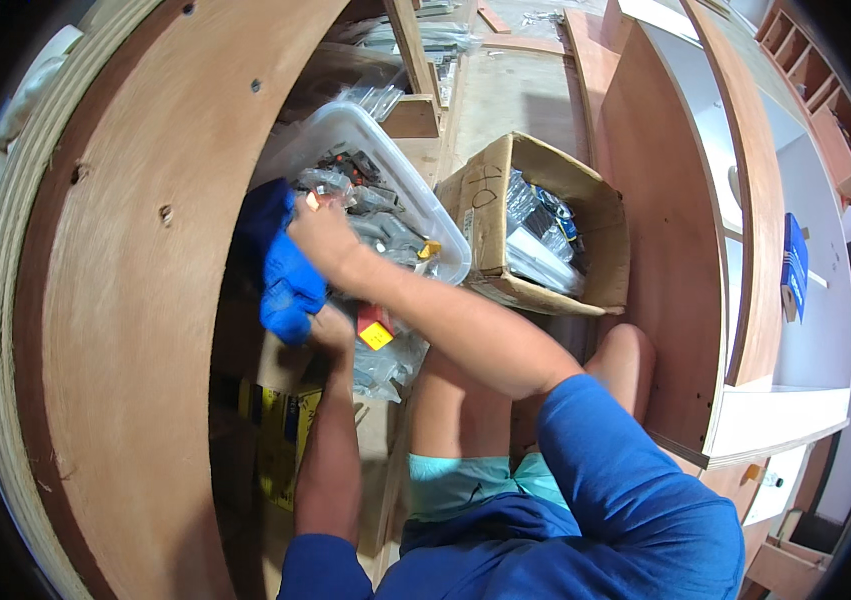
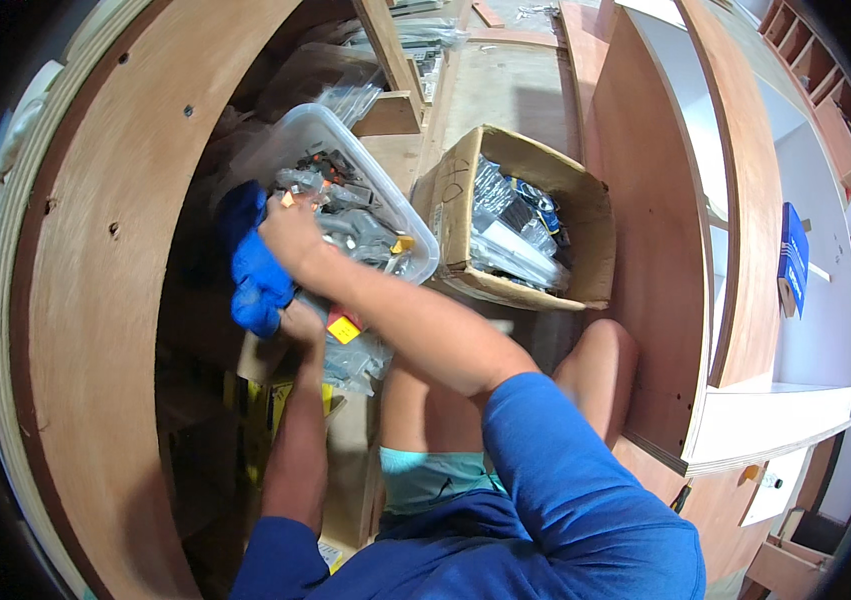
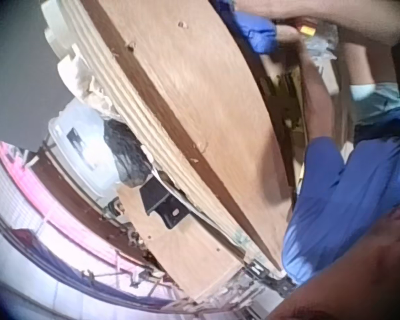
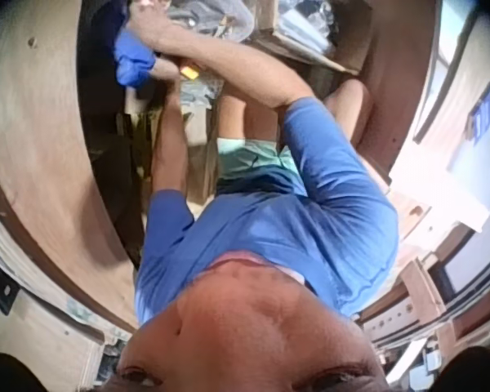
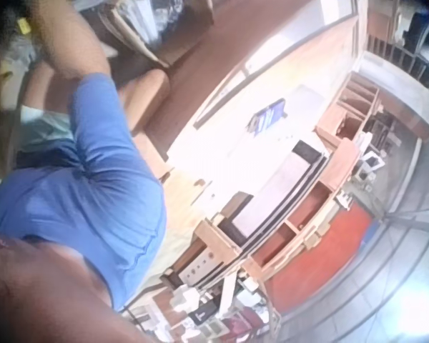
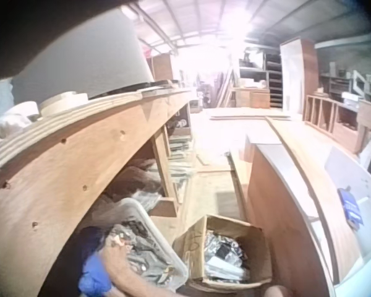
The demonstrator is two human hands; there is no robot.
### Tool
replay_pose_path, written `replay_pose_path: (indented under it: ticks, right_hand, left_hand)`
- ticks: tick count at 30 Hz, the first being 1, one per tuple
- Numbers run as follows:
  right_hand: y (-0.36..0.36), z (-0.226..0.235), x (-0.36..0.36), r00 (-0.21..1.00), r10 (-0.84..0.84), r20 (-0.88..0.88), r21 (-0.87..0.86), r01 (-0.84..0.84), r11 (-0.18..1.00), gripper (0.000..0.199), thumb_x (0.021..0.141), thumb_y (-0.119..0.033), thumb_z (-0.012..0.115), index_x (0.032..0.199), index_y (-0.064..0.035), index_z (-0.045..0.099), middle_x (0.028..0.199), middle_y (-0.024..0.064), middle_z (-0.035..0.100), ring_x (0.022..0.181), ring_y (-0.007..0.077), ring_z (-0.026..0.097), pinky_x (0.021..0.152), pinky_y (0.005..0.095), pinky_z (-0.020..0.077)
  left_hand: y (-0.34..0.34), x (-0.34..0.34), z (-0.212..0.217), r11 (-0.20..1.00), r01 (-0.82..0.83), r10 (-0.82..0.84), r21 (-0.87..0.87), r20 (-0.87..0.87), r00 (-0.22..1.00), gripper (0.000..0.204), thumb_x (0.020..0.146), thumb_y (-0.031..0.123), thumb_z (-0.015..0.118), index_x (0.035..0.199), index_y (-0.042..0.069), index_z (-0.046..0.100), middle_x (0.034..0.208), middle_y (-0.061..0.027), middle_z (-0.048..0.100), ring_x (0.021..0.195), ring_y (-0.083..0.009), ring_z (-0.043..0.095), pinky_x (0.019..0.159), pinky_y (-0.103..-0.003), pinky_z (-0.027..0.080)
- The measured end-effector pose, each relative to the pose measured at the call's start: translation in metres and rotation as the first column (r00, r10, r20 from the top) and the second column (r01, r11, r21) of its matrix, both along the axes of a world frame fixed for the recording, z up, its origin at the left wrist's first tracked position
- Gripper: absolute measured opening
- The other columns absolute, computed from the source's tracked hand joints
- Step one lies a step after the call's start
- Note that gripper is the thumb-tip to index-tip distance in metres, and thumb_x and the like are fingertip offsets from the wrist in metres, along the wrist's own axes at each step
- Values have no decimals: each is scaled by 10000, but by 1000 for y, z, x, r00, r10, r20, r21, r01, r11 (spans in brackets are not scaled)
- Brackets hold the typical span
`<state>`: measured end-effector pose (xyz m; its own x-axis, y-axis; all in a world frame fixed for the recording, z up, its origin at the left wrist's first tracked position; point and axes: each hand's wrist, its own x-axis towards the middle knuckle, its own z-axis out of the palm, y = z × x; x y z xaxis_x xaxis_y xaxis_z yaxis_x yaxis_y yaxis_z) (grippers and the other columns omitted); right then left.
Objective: The person handles thin wooden strips and curved wooden pieces, applying tape to the edges and assembling them into a circular shape. They then search through a storage container for additional parts.
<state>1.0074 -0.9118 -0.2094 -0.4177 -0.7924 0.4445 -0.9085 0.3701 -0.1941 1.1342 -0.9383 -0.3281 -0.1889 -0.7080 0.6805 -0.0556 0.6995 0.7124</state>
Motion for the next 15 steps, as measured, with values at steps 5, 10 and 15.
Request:
replay_pose_path:
  ticks: [5, 10, 15]
  right_hand:
    - [16, 21, 39, 941, 56, 335, -13, -54, 998, 399, 838, -39, 618, 1229, 28, 661, 1207, 291, 580, 1020, 431, 674, 845, 517, 567]
    - [56, 24, 13, 762, 346, 547, -493, -41, 869, 721, 801, -107, 689, 1459, 10, 419, 1311, 333, 488, 1219, 515, 546, 1031, 519, 487]
    - [50, 18, -39, 886, -11, 464, -173, 103, 980, 1284, 710, -735, 778, 1611, -3, 229, 1590, 368, 278, 1473, 528, 299, 1208, 581, 294]
  left_hand:
    - [-7, 14, -5, 970, -241, 235, -44, 442, 866, 332, 983, 122, 579, 1262, -52, 627, 1277, -262, 644, 1144, -410, 620, 1012, -506, 471]
    - [21, 17, 31, 922, -380, 39, 75, 958, 283, 289, 952, 112, 577, 1182, -40, 663, 1188, -290, 678, 1069, -454, 657, 921, -551, 512]
    - [-53, 51, -49, 879, -322, 467, -351, 771, 433, 183, 896, 99, 591, 880, -28, 723, 825, -266, 718, 744, -466, 706, 647, -550, 555]
